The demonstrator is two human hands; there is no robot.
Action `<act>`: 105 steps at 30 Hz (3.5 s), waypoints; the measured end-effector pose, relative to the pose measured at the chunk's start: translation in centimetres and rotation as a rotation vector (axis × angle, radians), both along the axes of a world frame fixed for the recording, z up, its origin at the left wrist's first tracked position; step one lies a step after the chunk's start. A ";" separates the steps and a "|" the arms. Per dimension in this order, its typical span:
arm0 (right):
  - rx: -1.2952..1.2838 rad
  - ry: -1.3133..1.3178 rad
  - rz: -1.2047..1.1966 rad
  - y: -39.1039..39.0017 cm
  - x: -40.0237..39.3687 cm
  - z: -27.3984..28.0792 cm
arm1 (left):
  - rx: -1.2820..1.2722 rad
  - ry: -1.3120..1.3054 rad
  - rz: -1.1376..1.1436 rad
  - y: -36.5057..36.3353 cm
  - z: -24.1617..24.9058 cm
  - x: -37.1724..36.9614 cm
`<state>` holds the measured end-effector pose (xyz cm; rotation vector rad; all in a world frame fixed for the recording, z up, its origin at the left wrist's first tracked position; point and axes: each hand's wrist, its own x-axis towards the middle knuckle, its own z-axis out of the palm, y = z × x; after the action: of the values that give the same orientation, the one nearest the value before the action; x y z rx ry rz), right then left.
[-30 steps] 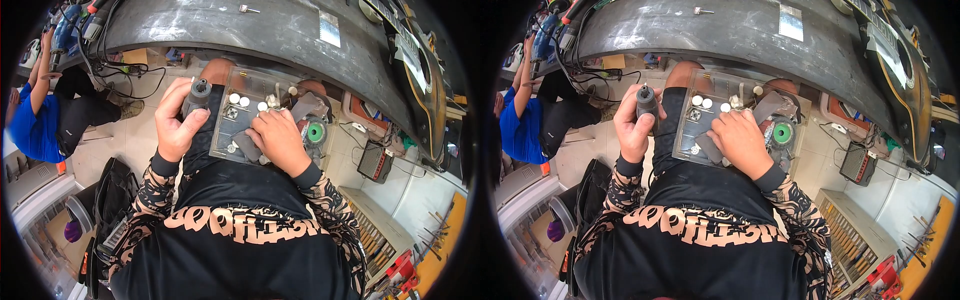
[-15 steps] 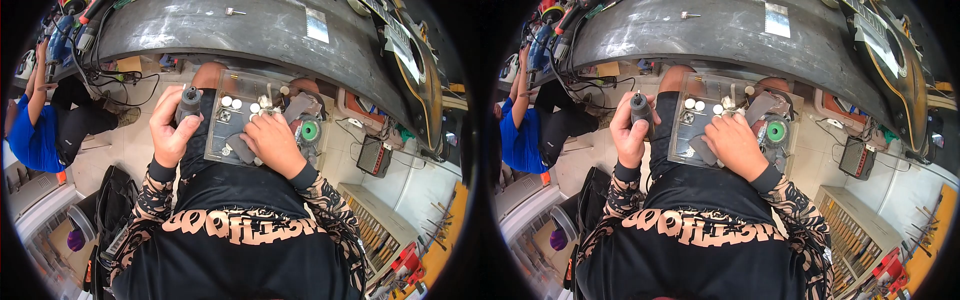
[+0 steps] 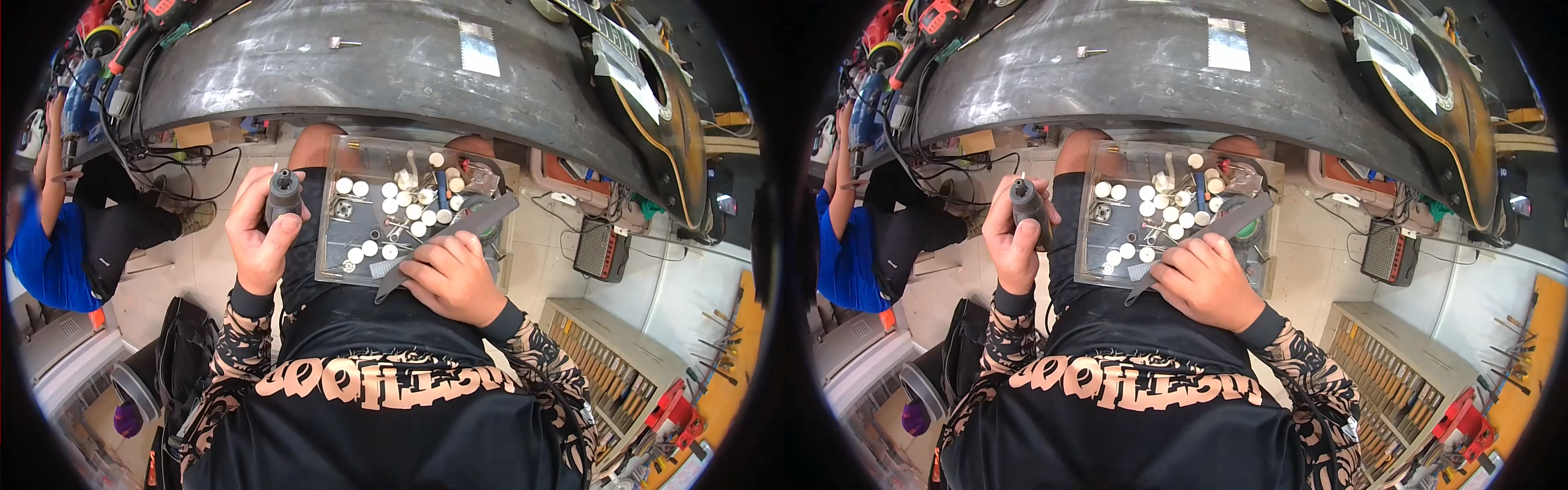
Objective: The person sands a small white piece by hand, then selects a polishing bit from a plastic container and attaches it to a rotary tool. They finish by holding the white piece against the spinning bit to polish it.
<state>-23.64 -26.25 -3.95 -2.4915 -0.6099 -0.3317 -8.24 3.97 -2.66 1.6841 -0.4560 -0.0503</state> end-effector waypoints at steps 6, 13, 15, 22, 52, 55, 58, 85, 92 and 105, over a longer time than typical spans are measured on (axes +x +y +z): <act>-0.034 0.030 -0.019 -1.0 -1.6 0.2 | -0.060 -0.002 -0.039 -0.1 -0.6 0.2; -0.047 0.021 -0.057 -1.8 -2.6 0.2 | 0.022 -0.017 -0.028 -0.9 0.0 -0.1; -0.048 0.017 -0.079 -1.9 -3.0 0.2 | 0.023 -0.014 -0.027 -1.0 0.0 -0.2; -0.016 0.007 -0.100 -2.3 -4.0 0.3 | 0.034 -0.020 -0.039 -1.1 -0.2 -0.3; 0.154 -0.091 0.118 1.9 3.1 1.8 | -0.645 0.475 -0.367 -0.8 1.2 -0.9; 0.077 0.032 0.139 2.2 5.8 0.5 | -0.770 0.590 -0.464 -0.3 1.7 -0.4; -0.018 0.070 0.095 2.4 7.6 -0.9 | -0.797 0.607 -0.504 0.2 2.1 -0.5; 0.129 0.140 -0.832 -11.8 3.5 -0.1 | -0.488 0.497 -0.406 -2.4 1.0 -1.3; 1.244 0.272 -0.461 -4.9 2.8 4.5 | 0.119 0.092 -0.542 -6.0 2.8 -2.3; 1.481 0.304 -0.218 -0.1 2.8 5.4 | 0.144 -0.002 -0.470 -8.3 3.6 -3.9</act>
<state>-20.85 -26.39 1.48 -1.1097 0.1023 -0.2974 -12.09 -4.31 0.99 1.6842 -0.8583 -0.4336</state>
